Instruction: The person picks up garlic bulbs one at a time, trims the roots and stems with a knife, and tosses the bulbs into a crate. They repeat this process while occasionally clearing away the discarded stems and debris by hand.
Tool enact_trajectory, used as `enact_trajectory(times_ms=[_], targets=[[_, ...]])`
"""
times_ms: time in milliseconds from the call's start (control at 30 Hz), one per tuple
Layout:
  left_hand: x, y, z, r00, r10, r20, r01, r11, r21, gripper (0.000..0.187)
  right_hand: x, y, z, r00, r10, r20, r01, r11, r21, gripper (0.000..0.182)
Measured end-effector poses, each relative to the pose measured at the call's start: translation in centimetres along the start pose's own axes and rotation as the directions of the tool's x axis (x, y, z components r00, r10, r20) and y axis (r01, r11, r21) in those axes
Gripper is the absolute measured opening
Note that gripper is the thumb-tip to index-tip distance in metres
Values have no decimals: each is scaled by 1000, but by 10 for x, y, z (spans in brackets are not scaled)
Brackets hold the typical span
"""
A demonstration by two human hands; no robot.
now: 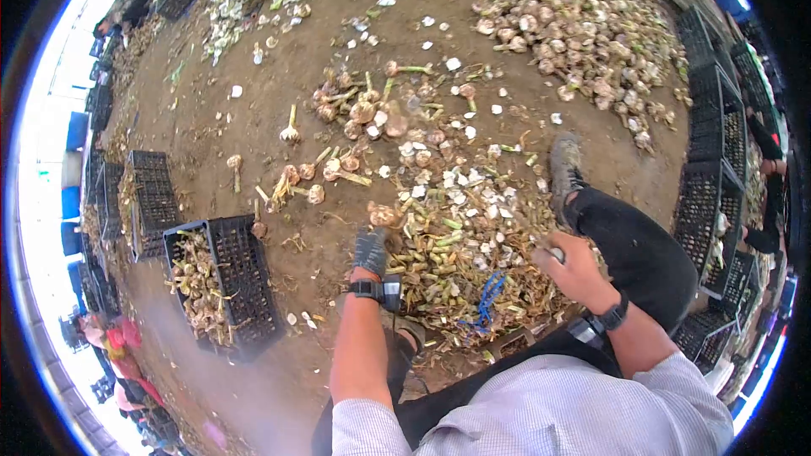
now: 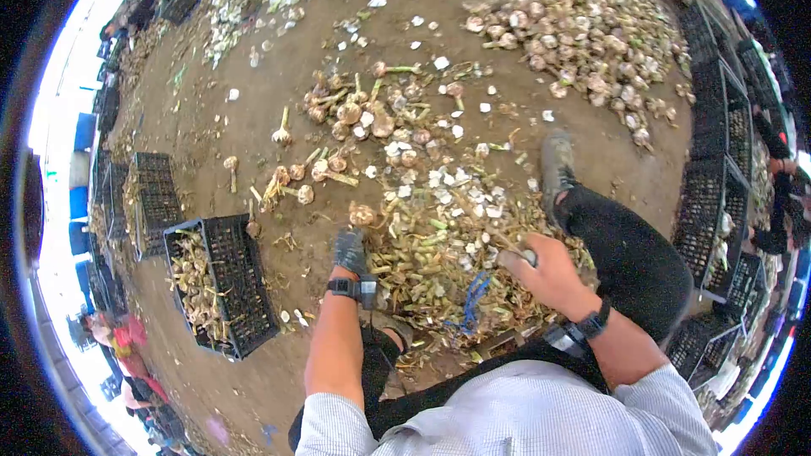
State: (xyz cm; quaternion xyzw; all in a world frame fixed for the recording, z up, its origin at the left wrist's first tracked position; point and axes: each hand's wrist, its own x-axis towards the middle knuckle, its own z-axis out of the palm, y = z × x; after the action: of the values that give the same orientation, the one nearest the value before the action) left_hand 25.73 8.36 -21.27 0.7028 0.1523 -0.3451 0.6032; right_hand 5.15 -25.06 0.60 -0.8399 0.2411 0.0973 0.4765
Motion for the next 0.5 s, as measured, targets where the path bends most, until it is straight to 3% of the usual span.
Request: enact_trajectory(times_ms=[133, 200, 267, 300, 367, 467, 500], targets=[[-89, 46, 77, 982, 40, 184, -27, 997, -72, 33, -20, -5, -4, 969, -230, -86, 227, 973, -44, 31], [-140, 75, 97, 859, 286, 425, -382, 910, 159, 35, -35, -21, -13, 976, -213, -42, 210, 976, -65, 29], [-208, 128, 133, 831, 345, 437, -492, 823, 285, 37, -50, -31, -15, 956, -287, -58, 283, 957, -69, 26], [-205, 107, 133, 688, 541, 483, -683, 707, 181, 38, -56, -31, -12, 926, -366, -95, 361, 930, -66, 24], [-223, 99, 140, 589, 554, 589, -796, 525, 302, 39, -71, -27, -12, 880, -463, -108, 455, 886, -93, 24], [-256, 85, 144, 739, 468, 484, -633, 727, 265, 48, -91, -25, -12, 847, -530, -44, 517, 840, -166, 26], [-271, 88, 146, 749, 468, 468, -622, 740, 256, 50, -97, -24, -13, 849, -529, 3, 518, 831, -203, 29]])
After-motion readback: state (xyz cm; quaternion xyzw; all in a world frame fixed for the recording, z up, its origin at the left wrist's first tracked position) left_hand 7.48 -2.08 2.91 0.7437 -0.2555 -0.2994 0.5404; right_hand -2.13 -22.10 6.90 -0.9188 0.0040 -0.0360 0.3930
